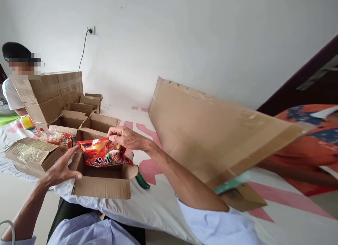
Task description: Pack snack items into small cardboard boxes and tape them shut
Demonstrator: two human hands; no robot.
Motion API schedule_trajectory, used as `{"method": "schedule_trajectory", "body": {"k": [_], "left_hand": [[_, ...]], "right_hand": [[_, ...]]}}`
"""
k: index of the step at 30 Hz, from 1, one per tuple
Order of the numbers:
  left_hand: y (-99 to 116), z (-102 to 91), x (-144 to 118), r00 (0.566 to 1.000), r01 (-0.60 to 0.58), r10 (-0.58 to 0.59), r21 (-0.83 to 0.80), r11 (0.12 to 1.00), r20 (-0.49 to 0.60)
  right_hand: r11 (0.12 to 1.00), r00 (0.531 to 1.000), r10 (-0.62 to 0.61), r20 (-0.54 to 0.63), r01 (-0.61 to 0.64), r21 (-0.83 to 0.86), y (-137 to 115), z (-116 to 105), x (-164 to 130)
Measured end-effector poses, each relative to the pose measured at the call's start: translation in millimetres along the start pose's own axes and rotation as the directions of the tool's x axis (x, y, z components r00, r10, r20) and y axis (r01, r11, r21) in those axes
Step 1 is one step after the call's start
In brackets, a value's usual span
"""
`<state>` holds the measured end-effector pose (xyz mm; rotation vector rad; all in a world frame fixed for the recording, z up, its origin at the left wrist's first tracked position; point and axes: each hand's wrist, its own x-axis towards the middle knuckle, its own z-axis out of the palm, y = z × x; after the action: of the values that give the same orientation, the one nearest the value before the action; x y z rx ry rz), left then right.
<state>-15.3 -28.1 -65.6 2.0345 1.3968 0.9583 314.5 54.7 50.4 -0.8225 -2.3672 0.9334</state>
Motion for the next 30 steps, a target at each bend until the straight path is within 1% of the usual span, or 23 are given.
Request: {"method": "schedule_trajectory", "body": {"k": [2,3,5,7,10,11,12,13,14,15,16,17,18,19,20,21,23,24,25,27,30], "left_hand": [[15.3,-12.0,9.3,0.998,0.003,-0.008,-0.076,0.997,-0.059],[24.1,-17.4,15.0,0.998,0.007,-0.015,-0.123,0.992,-0.063],[41.8,-25.9,27.3,0.999,0.01,-0.019,-0.197,0.98,-0.043],[56.8,-29.8,39.2,1.0,-0.004,0.0,-0.218,0.976,-0.019],[68.6,-27.0,52.3,0.997,-0.046,0.06,-0.213,0.976,0.058],[69.2,-24.3,54.8,0.994,-0.052,0.073,-0.229,0.972,0.083],[68.1,-21.2,56.4,0.993,-0.051,0.077,-0.258,0.965,0.09],[65.7,-17.9,57.2,0.995,-0.041,0.065,-0.297,0.954,0.071],[62.3,-14.8,57.3,0.999,-0.024,0.037,-0.345,0.938,0.03],[58.5,-12.0,57.1,1.0,-0.006,-0.005,-0.398,0.917,-0.026],[54.7,-9.6,56.7,0.995,0.01,-0.055,-0.45,0.893,-0.087],[51.4,-7.5,56.5,0.984,0.019,-0.104,-0.499,0.866,-0.143],[48.9,-5.7,56.6,0.971,0.02,-0.148,-0.547,0.837,-0.191],[47.4,-4.0,57.3,0.957,0.013,-0.182,-0.59,0.807,-0.227],[47.0,-2.3,58.4,0.946,0.003,-0.206,-0.628,0.778,-0.252],[47.5,-0.5,60.0,0.938,-0.007,-0.223,-0.659,0.752,-0.265],[49.8,3.4,64.3,0.933,-0.015,-0.242,-0.702,0.712,-0.265],[51.0,5.4,66.6,0.934,-0.013,-0.247,-0.713,0.701,-0.259],[51.8,7.1,68.8,0.935,-0.008,-0.25,-0.72,0.693,-0.251],[51.9,8.3,72.4,0.94,0.008,-0.253,-0.727,0.687,-0.229],[50.0,0.4,75.7,0.958,0.03,-0.223,-0.714,0.699,-0.178]], "right_hand": [[0.999,1.0,-0.011,-0.002,0.011,0.032,-6.2,-8.0,5.3],[0.999,1.0,-0.015,0.013,0.014,0.051,-10.2,-10.5,8.6],[0.997,0.998,-0.016,0.066,0.012,0.071,-19.2,-12.8,16.4],[0.998,0.994,-0.012,0.108,0.006,0.057,-27.7,-12.9,25.2],[0.999,0.991,-0.03,0.13,0.026,0.03,-32.3,-12.9,38.6],[0.999,0.993,-0.039,0.111,0.035,0.041,-30.3,-13.2,42.2],[0.997,0.997,-0.051,0.059,0.047,0.067,-26.5,-13.5,45.1],[0.992,0.998,-0.062,-0.027,0.064,0.105,-20.9,-13.2,46.8],[0.985,0.987,-0.066,-0.146,0.088,0.149,-13.9,-12.2,47.4],[0.974,0.957,-0.054,-0.285,0.113,0.195,-6.1,-9.9,46.6],[0.96,0.911,-0.023,-0.411,0.135,0.244,2.2,-6.0,44.7],[0.943,0.864,0.029,-0.502,0.142,0.3,10.3,-0.3,41.9],[0.919,0.829,0.104,-0.549,0.131,0.371,17.8,7.2,38.4],[0.885,0.822,0.18,-0.54,0.104,0.454,24.2,16.2,34.7],[0.843,0.833,0.244,-0.496,0.071,0.533,29.2,26.3,31.2],[0.802,0.863,0.269,-0.428,0.045,0.596,32.8,36.6,28.2],[0.731,0.919,0.241,-0.311,0.039,0.681,36.0,55.5,24.6],[0.701,0.935,0.215,-0.282,0.053,0.712,36.0,62.6,24.1],[0.671,0.941,0.2,-0.275,0.073,0.737,35.4,67.6,24.2],[0.626,0.935,0.206,-0.288,0.1,0.773,33.7,70.2,25.4],[0.617,0.925,0.217,-0.311,0.117,0.778,32.6,57.7,25.4]]}}
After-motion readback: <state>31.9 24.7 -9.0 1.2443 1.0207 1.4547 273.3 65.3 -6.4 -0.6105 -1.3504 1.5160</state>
